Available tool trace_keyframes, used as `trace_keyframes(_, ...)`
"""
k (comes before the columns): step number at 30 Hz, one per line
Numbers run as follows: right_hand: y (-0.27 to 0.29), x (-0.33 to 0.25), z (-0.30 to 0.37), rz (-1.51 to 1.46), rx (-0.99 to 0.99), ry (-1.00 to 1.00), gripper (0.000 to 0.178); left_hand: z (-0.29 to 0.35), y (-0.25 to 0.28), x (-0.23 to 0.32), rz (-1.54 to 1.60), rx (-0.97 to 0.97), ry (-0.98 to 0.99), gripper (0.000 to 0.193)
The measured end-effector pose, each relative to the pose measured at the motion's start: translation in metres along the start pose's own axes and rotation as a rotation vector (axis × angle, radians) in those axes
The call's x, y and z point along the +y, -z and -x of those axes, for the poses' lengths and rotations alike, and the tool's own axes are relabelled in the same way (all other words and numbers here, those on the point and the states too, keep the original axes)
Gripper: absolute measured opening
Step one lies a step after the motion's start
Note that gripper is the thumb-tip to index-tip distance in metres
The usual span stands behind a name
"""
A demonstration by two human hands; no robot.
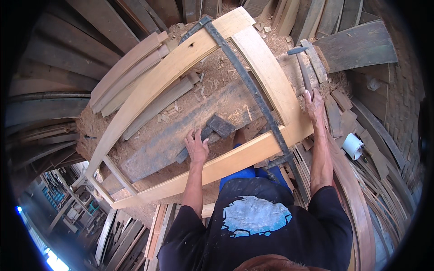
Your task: The person assembles a wooden frame by hammering nails into joints and using clamps to hold pieces together. The person repeatedly adjusts the clamps and hammers nails to secure the frame components.
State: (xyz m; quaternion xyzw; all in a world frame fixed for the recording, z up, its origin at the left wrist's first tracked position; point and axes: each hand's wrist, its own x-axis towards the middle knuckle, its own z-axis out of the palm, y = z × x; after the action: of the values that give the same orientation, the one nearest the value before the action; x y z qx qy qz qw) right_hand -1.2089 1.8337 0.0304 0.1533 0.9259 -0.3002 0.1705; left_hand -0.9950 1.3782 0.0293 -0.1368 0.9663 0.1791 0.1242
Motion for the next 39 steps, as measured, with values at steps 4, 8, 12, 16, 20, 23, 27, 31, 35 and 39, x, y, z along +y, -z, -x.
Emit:
trace_keyframes(4, 0.007, 0.007, 0.020, 0.254, -0.017, -0.100, 0.041, -0.009, 0.008, 0.000, 0.031, -0.124, 0.036, 0.058)
trace_keyframes(8, 0.007, 0.035, 0.027, 0.299, 0.045, 0.015, 0.041, -0.016, 0.027, 0.032, 0.172, -0.305, 0.168, 0.050)
trace_keyframes(12, 0.012, 0.021, 0.064, 0.298, 0.322, 0.201, 0.030, -0.009, 0.030, 0.059, 0.423, -0.311, 0.173, 0.037)
trace_keyframes(16, 0.025, -0.025, 0.161, -0.047, -0.124, 0.087, 0.020, 0.005, 0.018, 0.089, 0.612, -0.374, 0.326, 0.031)
trace_keyframes(20, -0.007, 0.004, 0.275, 0.183, -0.740, -0.171, 0.033, -0.022, 0.006, 0.083, 0.247, -0.151, 0.110, 0.036)
trace_keyframes(23, -0.051, 0.044, 0.331, 0.445, -0.583, -0.066, 0.046, -0.038, 0.011, 0.067, 0.083, -0.206, 0.108, 0.040)
trace_keyframes(27, -0.100, 0.079, 0.346, 0.280, -0.568, -0.167, 0.047, -0.036, 0.012, 0.055, -0.274, -0.094, -0.068, 0.056)
trace_keyframes(31, -0.120, 0.091, 0.353, 0.104, -0.438, -0.153, 0.042, -0.014, 0.010, 0.092, -0.053, -0.197, -0.243, 0.070)
trace_keyframes(35, -0.119, 0.099, 0.342, 0.113, -0.512, -0.111, 0.036, 0.020, -0.040, 0.146, 0.014, -0.480, -0.292, 0.083)
trace_keyframes(39, -0.108, 0.108, 0.332, 0.008, -0.667, -0.087, 0.034, 0.016, -0.064, 0.164, -0.007, -0.596, -0.051, 0.066)
